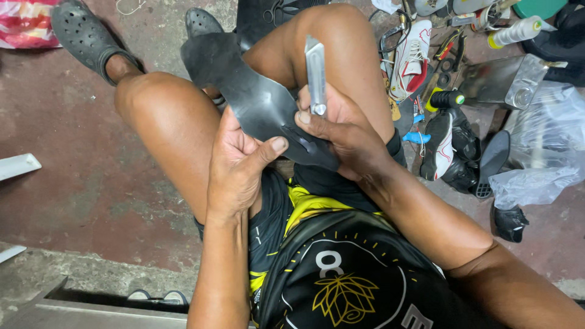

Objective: The person trims the edges of a black rubber shoe sole using a utility knife while holding the sole by hand.

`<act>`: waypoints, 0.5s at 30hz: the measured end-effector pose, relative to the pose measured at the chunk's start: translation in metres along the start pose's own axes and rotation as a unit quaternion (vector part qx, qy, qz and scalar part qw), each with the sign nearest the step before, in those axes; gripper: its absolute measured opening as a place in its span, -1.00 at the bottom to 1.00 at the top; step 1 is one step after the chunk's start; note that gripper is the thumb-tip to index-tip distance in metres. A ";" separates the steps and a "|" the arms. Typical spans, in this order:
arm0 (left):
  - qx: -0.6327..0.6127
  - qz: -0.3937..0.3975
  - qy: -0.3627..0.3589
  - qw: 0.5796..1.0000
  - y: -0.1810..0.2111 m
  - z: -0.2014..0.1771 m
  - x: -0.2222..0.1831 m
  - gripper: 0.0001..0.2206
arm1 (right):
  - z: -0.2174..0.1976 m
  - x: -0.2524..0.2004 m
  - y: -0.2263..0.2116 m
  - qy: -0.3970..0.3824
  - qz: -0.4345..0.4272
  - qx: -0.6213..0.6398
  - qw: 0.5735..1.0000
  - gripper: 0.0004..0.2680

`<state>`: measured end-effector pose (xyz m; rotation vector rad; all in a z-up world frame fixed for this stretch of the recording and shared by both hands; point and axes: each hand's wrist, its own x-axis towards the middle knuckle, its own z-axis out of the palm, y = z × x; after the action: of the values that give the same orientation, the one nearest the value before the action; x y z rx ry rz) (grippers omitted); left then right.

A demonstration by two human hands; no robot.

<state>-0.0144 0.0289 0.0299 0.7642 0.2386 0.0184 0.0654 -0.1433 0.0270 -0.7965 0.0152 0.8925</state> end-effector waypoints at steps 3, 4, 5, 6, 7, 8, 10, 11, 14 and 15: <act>-0.061 -0.013 0.008 0.998 -0.006 -0.004 0.000 -0.43 | 0.004 0.003 0.001 -0.008 0.044 0.044 0.998 -0.85; -0.086 -0.020 0.011 0.996 -0.008 -0.006 -0.001 -0.43 | 0.004 0.003 0.001 -0.008 0.058 0.056 0.997 -0.85; -0.094 -0.020 0.018 0.995 -0.010 -0.008 -0.002 -0.43 | 0.005 0.004 0.001 -0.003 0.064 0.055 0.996 -0.85; -0.102 -0.020 0.024 0.994 -0.012 -0.010 -0.003 -0.43 | 0.006 0.005 0.002 0.001 0.070 0.053 0.996 -0.85; -0.110 -0.021 0.029 0.993 -0.013 -0.012 -0.004 -0.42 | 0.006 0.005 0.002 0.006 0.074 0.052 0.996 -0.85; -0.102 -0.012 0.030 0.994 -0.014 -0.014 -0.005 -0.44 | 0.007 0.005 0.003 0.004 0.072 0.057 0.996 -0.85; -0.086 0.009 0.034 0.996 -0.016 -0.016 -0.007 -0.48 | 0.007 0.006 0.005 -0.004 0.069 0.064 0.996 -0.86; -0.083 0.012 0.038 0.996 -0.015 -0.017 -0.007 -0.47 | 0.007 0.008 0.007 -0.003 0.062 0.051 0.997 -0.86; -0.084 0.023 0.046 0.995 -0.015 -0.018 -0.008 -0.46 | 0.007 0.012 0.010 -0.016 0.049 0.038 0.998 -0.85; -0.091 0.027 0.048 0.994 -0.015 -0.018 -0.011 -0.45 | 0.008 0.012 0.013 -0.028 0.053 0.053 0.997 -0.84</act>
<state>-0.0303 0.0297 0.0095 0.5886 0.3025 0.1264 0.0618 -0.1252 0.0210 -0.6764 0.0550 1.0055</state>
